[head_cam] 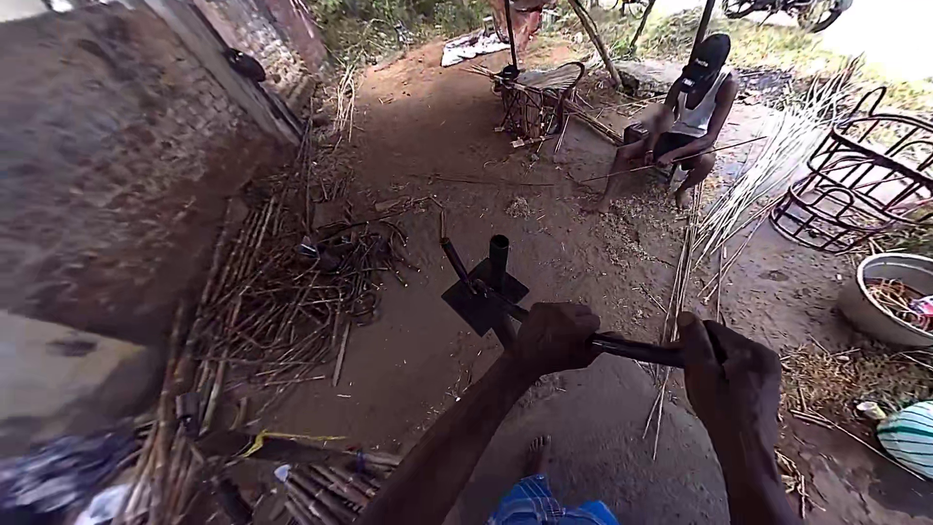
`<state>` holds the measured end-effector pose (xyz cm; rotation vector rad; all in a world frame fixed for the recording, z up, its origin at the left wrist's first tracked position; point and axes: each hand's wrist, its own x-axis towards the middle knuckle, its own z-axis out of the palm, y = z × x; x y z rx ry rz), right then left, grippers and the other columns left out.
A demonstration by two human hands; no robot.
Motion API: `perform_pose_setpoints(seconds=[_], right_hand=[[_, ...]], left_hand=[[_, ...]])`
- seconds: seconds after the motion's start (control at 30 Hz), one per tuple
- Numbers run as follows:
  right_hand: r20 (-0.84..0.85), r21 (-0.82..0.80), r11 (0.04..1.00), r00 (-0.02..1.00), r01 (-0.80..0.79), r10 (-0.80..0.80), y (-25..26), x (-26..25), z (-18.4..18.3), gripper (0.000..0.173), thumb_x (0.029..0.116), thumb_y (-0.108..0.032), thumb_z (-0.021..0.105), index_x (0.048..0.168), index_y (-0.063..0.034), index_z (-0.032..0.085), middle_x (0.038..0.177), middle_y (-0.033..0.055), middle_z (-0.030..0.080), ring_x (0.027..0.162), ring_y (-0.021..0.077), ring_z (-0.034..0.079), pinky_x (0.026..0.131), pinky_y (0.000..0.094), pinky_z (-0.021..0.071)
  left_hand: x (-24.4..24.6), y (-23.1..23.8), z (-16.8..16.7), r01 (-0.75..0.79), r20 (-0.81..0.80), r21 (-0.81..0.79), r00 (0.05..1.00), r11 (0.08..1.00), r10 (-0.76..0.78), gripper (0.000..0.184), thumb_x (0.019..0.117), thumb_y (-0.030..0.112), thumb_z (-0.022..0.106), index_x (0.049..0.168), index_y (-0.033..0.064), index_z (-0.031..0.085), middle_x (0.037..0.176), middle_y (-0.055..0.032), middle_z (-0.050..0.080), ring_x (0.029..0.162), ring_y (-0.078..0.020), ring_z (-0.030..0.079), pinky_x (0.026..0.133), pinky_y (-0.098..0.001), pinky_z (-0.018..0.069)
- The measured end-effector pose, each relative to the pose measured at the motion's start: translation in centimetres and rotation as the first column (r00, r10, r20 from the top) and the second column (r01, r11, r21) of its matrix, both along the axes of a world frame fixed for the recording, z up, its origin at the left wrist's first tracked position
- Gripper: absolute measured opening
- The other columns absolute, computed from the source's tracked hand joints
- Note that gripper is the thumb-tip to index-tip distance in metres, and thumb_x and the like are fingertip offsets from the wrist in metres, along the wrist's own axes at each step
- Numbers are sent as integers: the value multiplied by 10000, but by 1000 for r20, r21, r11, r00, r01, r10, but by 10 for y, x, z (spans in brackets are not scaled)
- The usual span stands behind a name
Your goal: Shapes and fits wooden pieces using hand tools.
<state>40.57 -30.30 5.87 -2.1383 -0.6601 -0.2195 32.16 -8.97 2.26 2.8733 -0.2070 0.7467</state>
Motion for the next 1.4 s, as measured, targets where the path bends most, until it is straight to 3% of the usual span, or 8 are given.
perform_pose_setpoints(seconds=[0.27, 0.4, 0.53, 0.73, 0.97, 1.2, 1.3, 1.4], right_hand=[[-585, 375, 927, 775, -3, 239, 95, 210, -95, 329, 987, -370, 565, 724, -173, 583, 528, -76, 490, 383, 32, 358, 381, 230, 323], [-199, 116, 992, 978, -47, 69, 20, 71, -22, 543, 1063, -525, 403, 737, -125, 572, 566, 32, 478, 455, 198, 457, 419, 422, 377], [56, 106, 990, 994, 90, -96, 15, -76, -29, 477, 1050, -374, 421, 642, -143, 510, 477, -39, 416, 384, 110, 442, 361, 319, 340], [-69, -11, 995, 993, 100, -100, 35, -10, -26, 503, 1066, -385, 403, 643, -124, 483, 506, 20, 426, 441, 198, 474, 427, 410, 350], [-543, 81, 992, 830, -96, 125, 132, 204, -80, 435, 1016, -424, 509, 765, -97, 648, 602, 19, 498, 473, 136, 412, 477, 371, 369], [-151, 41, 992, 983, 116, -108, 57, -13, -32, 509, 1085, -418, 365, 696, -133, 530, 526, 15, 465, 445, 197, 501, 410, 414, 393], [-128, -11, 991, 983, 130, -131, 77, -27, -29, 490, 1087, -368, 388, 696, -110, 532, 522, 48, 480, 467, 245, 547, 421, 431, 406], [-237, -76, 995, 968, 62, -79, 93, 21, -23, 516, 1086, -386, 366, 696, -85, 520, 591, 114, 525, 571, 319, 600, 483, 499, 435]], left_hand=[[123, 1, -15, -430, -452, 70, 791, 900, 413, 320, 1041, 292, 488, 945, 69, 696, 837, -139, 704, 784, -325, 717, 633, -504, 557], [43, -8, -4, -238, -131, 20, 962, 971, 239, 382, 1016, 365, 558, 750, 109, 661, 696, -44, 645, 625, -222, 663, 518, -434, 537], [-44, 5, -13, 11, -13, 11, 1000, 1000, -10, 368, 904, 436, 669, 705, 128, 644, 702, 9, 613, 654, -139, 634, 558, -347, 547], [18, -8, 5, 46, -174, 44, 984, 998, -37, 299, 850, 344, 724, 698, 103, 636, 632, -31, 605, 540, -199, 624, 446, -404, 484], [158, 5, 3, -493, -527, 152, 693, 857, 492, 335, 1009, 339, 509, 886, 81, 682, 844, -135, 700, 818, -324, 715, 638, -508, 544], [16, -28, 13, -210, -110, 86, 969, 974, 219, 301, 947, 355, 615, 755, 126, 649, 729, -18, 628, 704, -212, 637, 571, -400, 510], [8, -44, 26, -295, -163, 83, 938, 952, 305, 187, 918, 241, 646, 929, 89, 754, 935, -54, 715, 985, -265, 658, 829, -459, 527], [57, -30, 25, -382, -233, 124, 886, 916, 401, 224, 911, 255, 669, 754, 102, 711, 794, -53, 698, 881, -269, 666, 789, -458, 501]])
